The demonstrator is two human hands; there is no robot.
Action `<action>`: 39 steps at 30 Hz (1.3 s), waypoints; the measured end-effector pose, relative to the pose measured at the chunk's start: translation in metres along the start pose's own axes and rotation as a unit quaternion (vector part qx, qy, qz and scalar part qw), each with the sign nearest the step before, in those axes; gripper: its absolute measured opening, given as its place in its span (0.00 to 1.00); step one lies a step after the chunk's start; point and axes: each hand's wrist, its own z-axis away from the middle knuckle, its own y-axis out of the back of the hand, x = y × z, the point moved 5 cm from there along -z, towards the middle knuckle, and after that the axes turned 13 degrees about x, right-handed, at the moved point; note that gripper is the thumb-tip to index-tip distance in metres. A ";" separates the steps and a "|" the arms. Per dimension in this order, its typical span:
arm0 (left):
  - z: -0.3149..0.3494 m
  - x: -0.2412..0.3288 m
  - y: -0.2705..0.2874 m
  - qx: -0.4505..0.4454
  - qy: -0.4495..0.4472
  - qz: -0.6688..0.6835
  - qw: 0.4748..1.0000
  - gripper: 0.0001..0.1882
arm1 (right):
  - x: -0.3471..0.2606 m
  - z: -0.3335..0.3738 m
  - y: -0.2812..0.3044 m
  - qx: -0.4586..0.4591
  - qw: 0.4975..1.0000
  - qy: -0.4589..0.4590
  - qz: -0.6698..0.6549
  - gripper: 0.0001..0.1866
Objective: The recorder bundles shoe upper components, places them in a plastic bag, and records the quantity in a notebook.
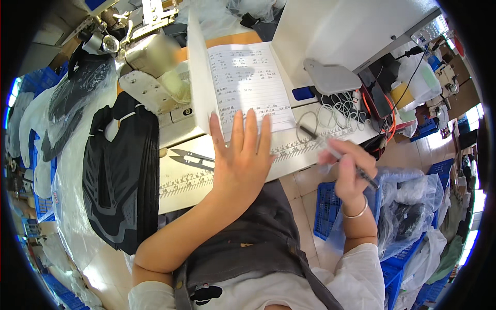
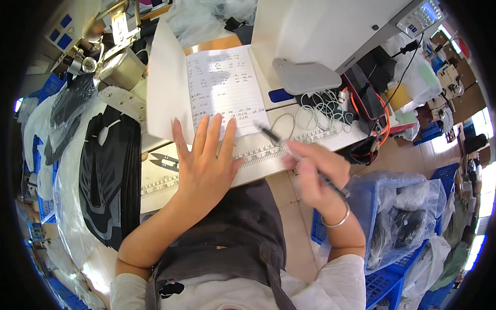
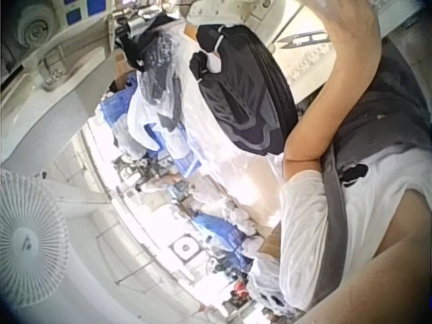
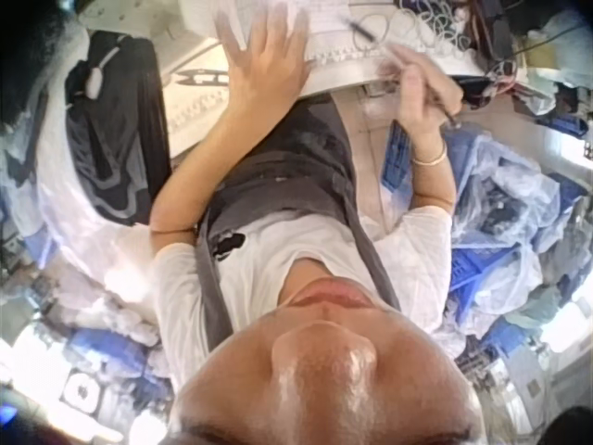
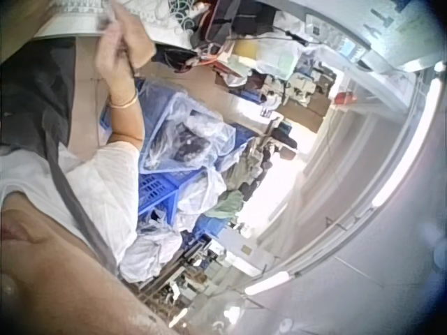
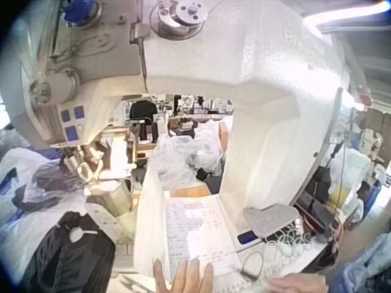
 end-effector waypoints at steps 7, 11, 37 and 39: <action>-0.003 -0.002 -0.019 -0.061 0.056 0.043 0.996 0.36 | 0.075 -0.021 -0.021 -0.029 0.973 -0.218 -0.073 0.15; -0.004 -0.005 -0.023 -0.077 0.061 0.030 0.995 0.36 | 0.062 -0.033 -0.067 -0.054 0.944 -0.261 -0.192 0.09; -0.020 -0.002 -0.027 -0.096 0.047 0.023 0.994 0.33 | 0.089 -0.046 -0.071 0.012 0.991 -0.130 -0.017 0.18; -0.020 -0.001 -0.028 -0.097 0.047 0.019 0.994 0.33 | 0.090 -0.045 -0.071 0.006 0.993 -0.118 -0.001 0.19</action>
